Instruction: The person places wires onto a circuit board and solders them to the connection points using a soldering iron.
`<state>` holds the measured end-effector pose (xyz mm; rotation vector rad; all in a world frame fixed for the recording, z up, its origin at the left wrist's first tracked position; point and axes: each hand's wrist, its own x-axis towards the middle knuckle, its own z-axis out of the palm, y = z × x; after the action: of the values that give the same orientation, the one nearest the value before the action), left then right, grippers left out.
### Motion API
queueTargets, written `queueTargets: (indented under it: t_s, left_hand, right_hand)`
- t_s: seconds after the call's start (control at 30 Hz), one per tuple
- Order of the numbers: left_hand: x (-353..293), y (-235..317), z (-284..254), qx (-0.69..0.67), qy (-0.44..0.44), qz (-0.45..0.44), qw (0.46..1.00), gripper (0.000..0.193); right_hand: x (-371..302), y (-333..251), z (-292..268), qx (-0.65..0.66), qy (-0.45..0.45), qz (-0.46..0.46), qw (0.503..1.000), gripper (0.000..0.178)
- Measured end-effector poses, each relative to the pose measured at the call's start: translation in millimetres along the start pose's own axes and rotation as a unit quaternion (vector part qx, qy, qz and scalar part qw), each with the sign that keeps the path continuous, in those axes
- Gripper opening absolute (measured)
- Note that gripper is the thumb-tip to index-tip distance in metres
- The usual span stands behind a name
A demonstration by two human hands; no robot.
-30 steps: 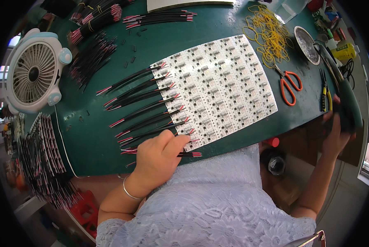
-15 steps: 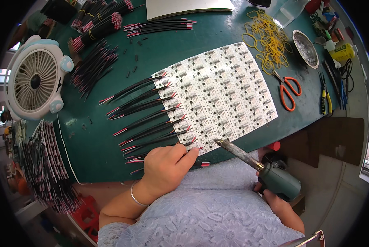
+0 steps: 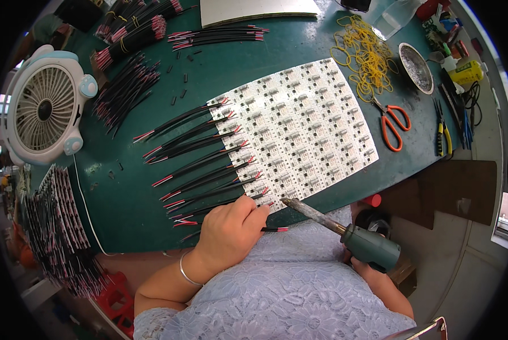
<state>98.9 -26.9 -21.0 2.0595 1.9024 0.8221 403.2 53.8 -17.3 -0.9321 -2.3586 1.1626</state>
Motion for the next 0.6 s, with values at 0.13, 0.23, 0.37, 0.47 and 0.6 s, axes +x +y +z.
queueTargets:
  t_s: [0.13, 0.23, 0.37, 0.47, 0.6]
  left_hand:
    - [-0.1, 1.1, -0.6, -0.011, -0.001, -0.008, 1.000, 0.034]
    - [0.6, 2.1, 0.9, -0.011, -0.001, -0.008, 1.000, 0.035]
    - [-0.1, -0.5, 0.8, -0.013, -0.008, -0.004, 1.000, 0.036]
    - [-0.3, 0.7, 0.6, -0.008, -0.010, -0.001, 1.000, 0.037]
    - [-0.9, -1.3, 0.0, -0.009, -0.020, 0.002, 1.000, 0.037]
  right_hand:
    - [-5.5, 0.3, 1.4, 0.121, -0.029, 0.099, 0.987, 0.020]
    - [-7.0, 0.9, 1.6, 0.171, -0.028, 0.147, 0.974, 0.020]
    - [-3.0, -2.8, -0.8, 0.136, -0.046, 0.143, 0.979, 0.020]
    - [7.7, -4.6, -1.2, 0.132, -0.050, 0.104, 0.985, 0.020]
    - [13.6, -13.6, -4.3, 0.027, -0.036, 0.031, 0.998, 0.021]
